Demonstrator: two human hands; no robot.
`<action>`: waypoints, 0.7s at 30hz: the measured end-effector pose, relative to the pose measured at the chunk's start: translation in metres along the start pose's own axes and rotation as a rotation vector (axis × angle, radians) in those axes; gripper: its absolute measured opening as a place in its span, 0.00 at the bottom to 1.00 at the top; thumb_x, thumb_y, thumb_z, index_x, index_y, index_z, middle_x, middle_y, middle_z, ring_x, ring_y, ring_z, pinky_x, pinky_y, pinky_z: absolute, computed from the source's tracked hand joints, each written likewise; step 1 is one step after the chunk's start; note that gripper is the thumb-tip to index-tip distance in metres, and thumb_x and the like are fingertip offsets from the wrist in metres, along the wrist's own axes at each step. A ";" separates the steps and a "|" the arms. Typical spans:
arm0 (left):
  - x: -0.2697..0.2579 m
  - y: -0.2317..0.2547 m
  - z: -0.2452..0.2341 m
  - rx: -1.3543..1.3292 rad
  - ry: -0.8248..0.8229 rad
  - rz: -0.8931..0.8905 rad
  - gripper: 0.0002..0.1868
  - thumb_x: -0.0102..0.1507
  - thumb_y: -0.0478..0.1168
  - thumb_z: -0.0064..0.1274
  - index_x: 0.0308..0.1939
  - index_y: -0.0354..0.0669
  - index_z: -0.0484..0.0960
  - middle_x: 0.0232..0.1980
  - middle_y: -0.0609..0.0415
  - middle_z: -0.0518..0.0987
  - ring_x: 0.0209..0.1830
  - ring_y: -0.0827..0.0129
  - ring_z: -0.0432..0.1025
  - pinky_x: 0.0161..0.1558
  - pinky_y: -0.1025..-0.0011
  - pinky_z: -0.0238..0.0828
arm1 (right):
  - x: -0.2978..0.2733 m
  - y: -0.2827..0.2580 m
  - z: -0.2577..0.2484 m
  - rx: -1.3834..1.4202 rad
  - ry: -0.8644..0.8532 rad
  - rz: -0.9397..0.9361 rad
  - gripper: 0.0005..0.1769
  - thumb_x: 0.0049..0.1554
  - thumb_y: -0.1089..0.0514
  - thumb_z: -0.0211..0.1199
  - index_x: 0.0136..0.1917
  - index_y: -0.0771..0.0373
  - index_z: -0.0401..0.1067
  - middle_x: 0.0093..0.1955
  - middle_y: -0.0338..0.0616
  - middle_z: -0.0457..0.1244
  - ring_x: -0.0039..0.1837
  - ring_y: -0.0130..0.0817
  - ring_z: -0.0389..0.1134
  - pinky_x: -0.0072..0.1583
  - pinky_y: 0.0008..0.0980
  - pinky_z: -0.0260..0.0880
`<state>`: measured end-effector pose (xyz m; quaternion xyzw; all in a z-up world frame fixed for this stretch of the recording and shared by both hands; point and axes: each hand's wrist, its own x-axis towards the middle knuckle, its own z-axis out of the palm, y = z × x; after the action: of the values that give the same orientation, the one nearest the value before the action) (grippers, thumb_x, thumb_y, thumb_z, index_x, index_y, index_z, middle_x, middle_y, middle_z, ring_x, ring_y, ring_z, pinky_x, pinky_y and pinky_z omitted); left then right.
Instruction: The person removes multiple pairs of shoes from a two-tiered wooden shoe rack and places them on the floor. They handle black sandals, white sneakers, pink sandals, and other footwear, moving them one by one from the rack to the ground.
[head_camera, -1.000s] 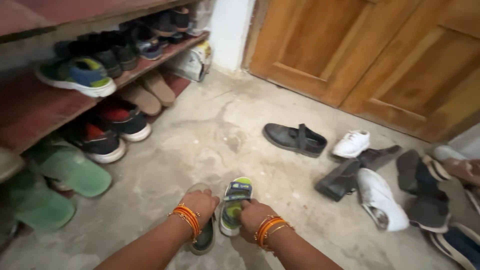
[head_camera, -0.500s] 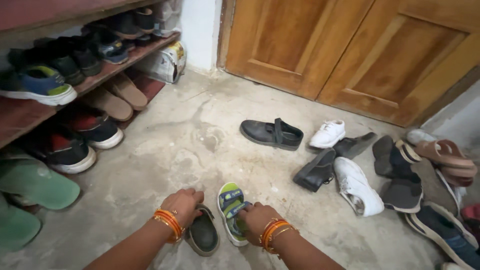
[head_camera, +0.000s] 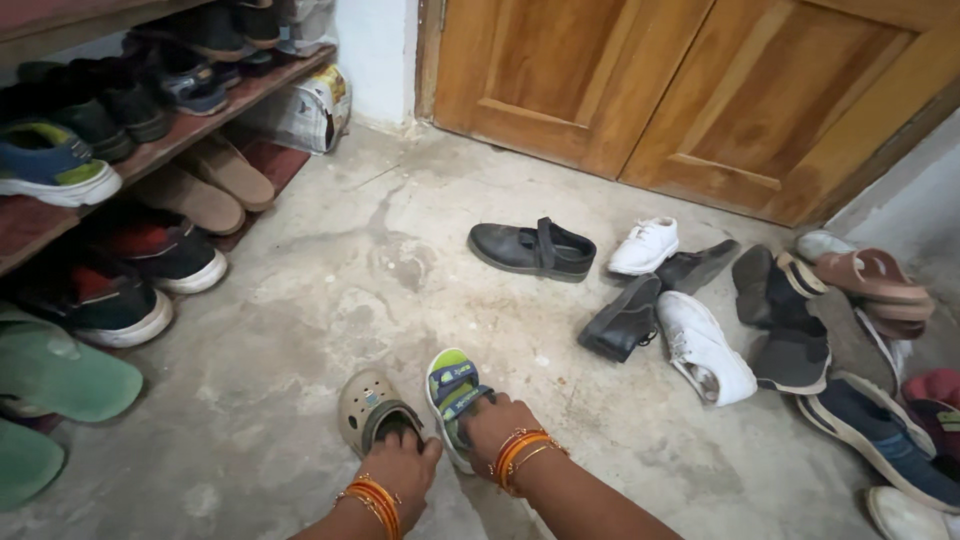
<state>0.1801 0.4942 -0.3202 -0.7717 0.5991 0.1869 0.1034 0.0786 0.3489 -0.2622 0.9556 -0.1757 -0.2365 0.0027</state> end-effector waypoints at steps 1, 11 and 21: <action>0.004 -0.002 0.010 0.070 0.056 0.013 0.28 0.64 0.42 0.52 0.66 0.39 0.63 0.63 0.30 0.69 0.63 0.39 0.66 0.60 0.50 0.66 | 0.001 0.000 0.003 0.008 -0.010 0.002 0.21 0.55 0.52 0.63 0.61 0.57 0.76 0.66 0.53 0.62 0.67 0.53 0.63 0.62 0.46 0.69; 0.006 -0.016 0.022 0.363 0.242 0.239 0.31 0.65 0.43 0.51 0.67 0.28 0.64 0.56 0.29 0.74 0.61 0.38 0.67 0.58 0.48 0.58 | 0.013 0.001 0.026 0.045 -0.026 0.042 0.22 0.53 0.58 0.63 0.62 0.60 0.75 0.68 0.53 0.62 0.67 0.52 0.63 0.63 0.45 0.69; -0.011 0.013 -0.045 -0.602 0.093 -0.379 0.46 0.58 0.50 0.62 0.75 0.55 0.52 0.68 0.39 0.64 0.69 0.42 0.63 0.68 0.53 0.65 | 0.009 -0.007 0.017 0.166 -0.020 0.036 0.20 0.55 0.49 0.65 0.57 0.61 0.77 0.65 0.56 0.64 0.65 0.55 0.65 0.64 0.45 0.68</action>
<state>0.1731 0.4833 -0.2740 -0.8726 0.3675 0.2973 -0.1231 0.0806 0.3535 -0.2815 0.9468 -0.2119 -0.2305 -0.0743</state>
